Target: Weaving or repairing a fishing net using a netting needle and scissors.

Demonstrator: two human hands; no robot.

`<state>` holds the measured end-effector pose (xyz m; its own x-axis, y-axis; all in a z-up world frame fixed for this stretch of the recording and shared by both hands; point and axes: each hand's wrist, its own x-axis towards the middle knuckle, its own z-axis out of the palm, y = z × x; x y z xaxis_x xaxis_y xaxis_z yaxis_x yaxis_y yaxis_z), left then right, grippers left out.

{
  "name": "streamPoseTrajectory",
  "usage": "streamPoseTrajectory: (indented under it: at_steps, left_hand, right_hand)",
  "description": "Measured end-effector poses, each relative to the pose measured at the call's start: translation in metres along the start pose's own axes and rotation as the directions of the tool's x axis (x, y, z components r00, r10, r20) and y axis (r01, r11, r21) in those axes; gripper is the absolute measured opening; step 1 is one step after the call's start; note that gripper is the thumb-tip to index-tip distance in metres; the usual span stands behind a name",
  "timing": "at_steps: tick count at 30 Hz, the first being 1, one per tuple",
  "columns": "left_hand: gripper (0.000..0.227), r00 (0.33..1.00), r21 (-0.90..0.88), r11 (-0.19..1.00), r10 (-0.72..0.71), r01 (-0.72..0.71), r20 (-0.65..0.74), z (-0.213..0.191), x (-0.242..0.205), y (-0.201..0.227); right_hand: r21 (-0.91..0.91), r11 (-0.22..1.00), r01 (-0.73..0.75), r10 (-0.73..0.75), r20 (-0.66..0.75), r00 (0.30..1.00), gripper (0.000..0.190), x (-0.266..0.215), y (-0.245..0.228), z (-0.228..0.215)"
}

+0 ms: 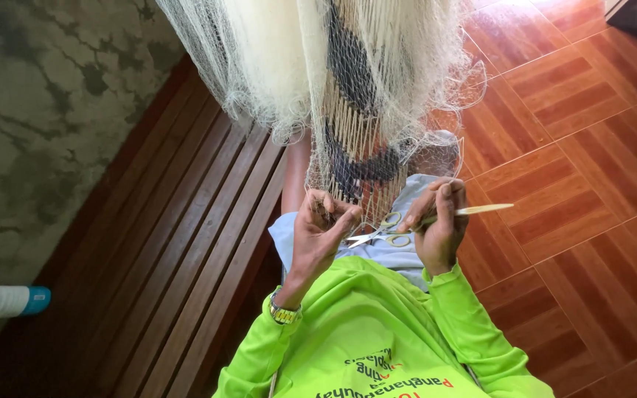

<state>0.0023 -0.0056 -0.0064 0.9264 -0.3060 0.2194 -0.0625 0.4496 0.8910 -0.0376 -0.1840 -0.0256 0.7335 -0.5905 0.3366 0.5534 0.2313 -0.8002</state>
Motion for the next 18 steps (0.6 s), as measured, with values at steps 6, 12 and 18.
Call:
streamPoseTrajectory:
  at_steps: [6,12,18]
  left_hand:
    - [0.031,0.998,-0.002,0.999,-0.042,0.042,0.037,-0.004,0.003,0.001]
    - [0.032,0.998,-0.033,0.999,-0.035,0.037,0.058,-0.010,0.010,0.000]
    - [0.031,0.997,-0.034,0.999,-0.038,0.041,0.068,-0.002,0.011,0.018]
  right_hand:
    - [0.086,0.989,-0.116,0.101,0.158,0.982,0.025,-0.006,0.006,-0.019]
    - [0.131,0.973,-0.190,0.125,0.395,0.910,0.035,-0.009,0.010,-0.028]
    - [-0.053,0.998,0.035,0.002,0.577,0.816,0.024,0.015,-0.031,0.011]
